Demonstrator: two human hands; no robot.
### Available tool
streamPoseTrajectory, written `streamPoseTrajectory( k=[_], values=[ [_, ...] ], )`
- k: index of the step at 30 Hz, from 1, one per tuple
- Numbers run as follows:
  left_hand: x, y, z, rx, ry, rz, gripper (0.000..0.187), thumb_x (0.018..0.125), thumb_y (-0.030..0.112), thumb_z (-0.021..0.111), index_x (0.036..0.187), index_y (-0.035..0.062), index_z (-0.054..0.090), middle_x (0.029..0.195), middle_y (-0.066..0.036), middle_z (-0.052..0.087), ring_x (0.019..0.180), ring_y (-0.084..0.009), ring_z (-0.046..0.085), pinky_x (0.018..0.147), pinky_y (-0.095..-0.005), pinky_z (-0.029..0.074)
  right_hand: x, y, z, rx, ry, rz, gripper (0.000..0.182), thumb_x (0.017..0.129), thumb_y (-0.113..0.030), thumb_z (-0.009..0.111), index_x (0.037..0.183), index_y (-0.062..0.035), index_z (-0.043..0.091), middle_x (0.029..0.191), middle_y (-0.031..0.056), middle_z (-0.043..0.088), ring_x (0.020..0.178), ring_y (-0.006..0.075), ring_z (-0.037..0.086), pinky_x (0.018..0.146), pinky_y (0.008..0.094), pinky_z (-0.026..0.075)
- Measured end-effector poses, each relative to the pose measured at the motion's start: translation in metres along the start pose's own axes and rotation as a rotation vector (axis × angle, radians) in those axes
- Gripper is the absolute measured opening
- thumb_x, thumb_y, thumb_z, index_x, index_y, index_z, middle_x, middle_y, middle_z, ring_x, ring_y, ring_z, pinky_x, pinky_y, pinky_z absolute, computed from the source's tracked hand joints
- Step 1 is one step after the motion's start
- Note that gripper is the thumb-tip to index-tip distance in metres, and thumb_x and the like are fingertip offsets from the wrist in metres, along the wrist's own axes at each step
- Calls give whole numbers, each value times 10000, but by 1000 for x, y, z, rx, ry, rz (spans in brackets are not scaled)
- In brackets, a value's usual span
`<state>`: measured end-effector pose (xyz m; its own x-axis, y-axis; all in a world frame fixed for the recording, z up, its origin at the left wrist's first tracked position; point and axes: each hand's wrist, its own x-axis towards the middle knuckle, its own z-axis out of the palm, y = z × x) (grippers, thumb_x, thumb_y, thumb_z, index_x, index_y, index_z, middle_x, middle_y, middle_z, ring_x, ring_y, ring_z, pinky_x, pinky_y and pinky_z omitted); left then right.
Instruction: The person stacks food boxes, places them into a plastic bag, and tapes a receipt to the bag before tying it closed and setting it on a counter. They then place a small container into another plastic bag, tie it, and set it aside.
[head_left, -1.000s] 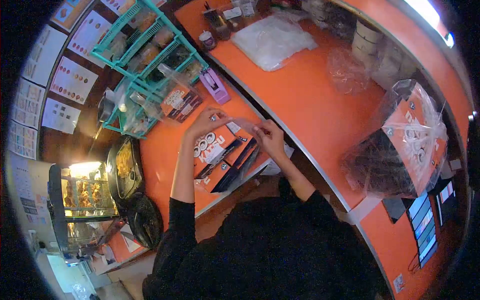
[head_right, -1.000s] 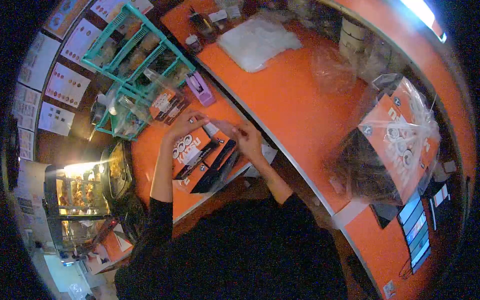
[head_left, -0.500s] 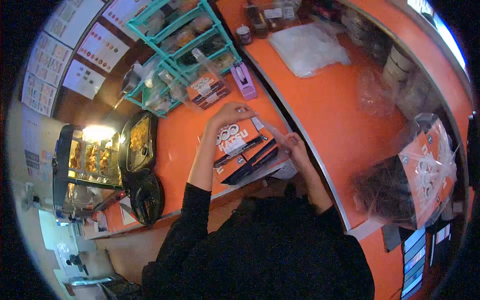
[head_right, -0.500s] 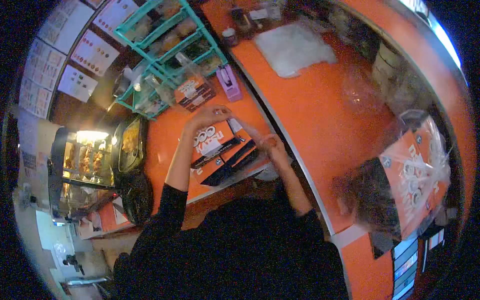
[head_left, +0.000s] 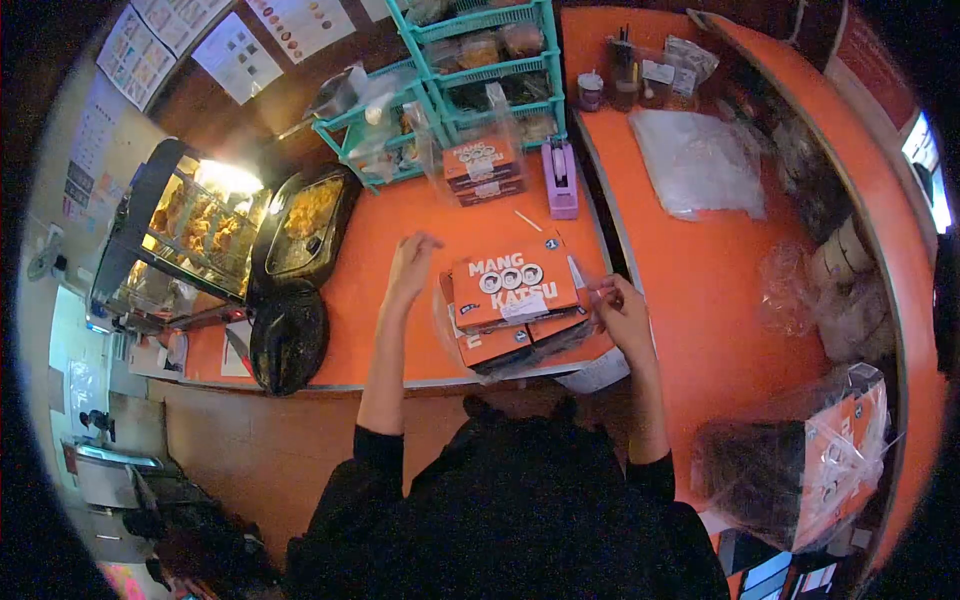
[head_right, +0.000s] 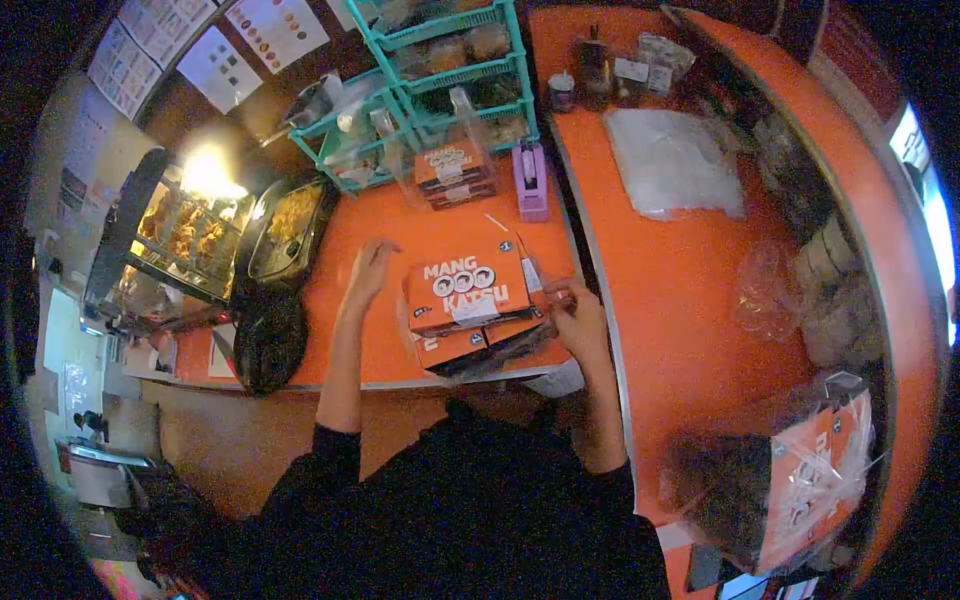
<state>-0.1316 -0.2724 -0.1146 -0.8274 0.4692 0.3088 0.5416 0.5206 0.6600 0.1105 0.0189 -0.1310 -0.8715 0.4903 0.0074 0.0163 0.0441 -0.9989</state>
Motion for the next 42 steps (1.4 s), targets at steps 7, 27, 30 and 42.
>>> streamPoseTrajectory(
  k=[7,27,30,42],
  values=[
    [-154,-5,51,-756,-124,-589,481,921,142,552,1306,156,265,1015,-52,511,809,-133,529,588,-303,486,66,96,-2,-363,7,-66,202,926,-215,542,1000,-32,586,690,54,588,561,97,536,488,278,426],
    [-217,57,61,344,-423,-266,310,852,358,590,992,100,687,1443,-349,170,1060,-611,470,804,-588,485,63,9,-12,-723,-509,289,271,876,-180,506,1118,-90,589,852,190,664,757,272,658,703,412,513],
    [-215,67,65,441,-555,-461,390,856,347,584,1164,109,588,1427,-369,182,1046,-620,465,813,-564,492,58,23,-17,-740,-538,129,426,853,-184,551,1269,-96,523,1018,184,675,881,287,659,800,385,508],
    [-201,22,94,306,-373,-183,554,809,352,647,1256,58,501,1219,-228,559,1204,-526,368,1065,-579,228,35,70,-16,-610,-613,-16,475,732,-90,606,1194,12,567,1124,221,635,1055,288,617,914,356,456]
  ],
)
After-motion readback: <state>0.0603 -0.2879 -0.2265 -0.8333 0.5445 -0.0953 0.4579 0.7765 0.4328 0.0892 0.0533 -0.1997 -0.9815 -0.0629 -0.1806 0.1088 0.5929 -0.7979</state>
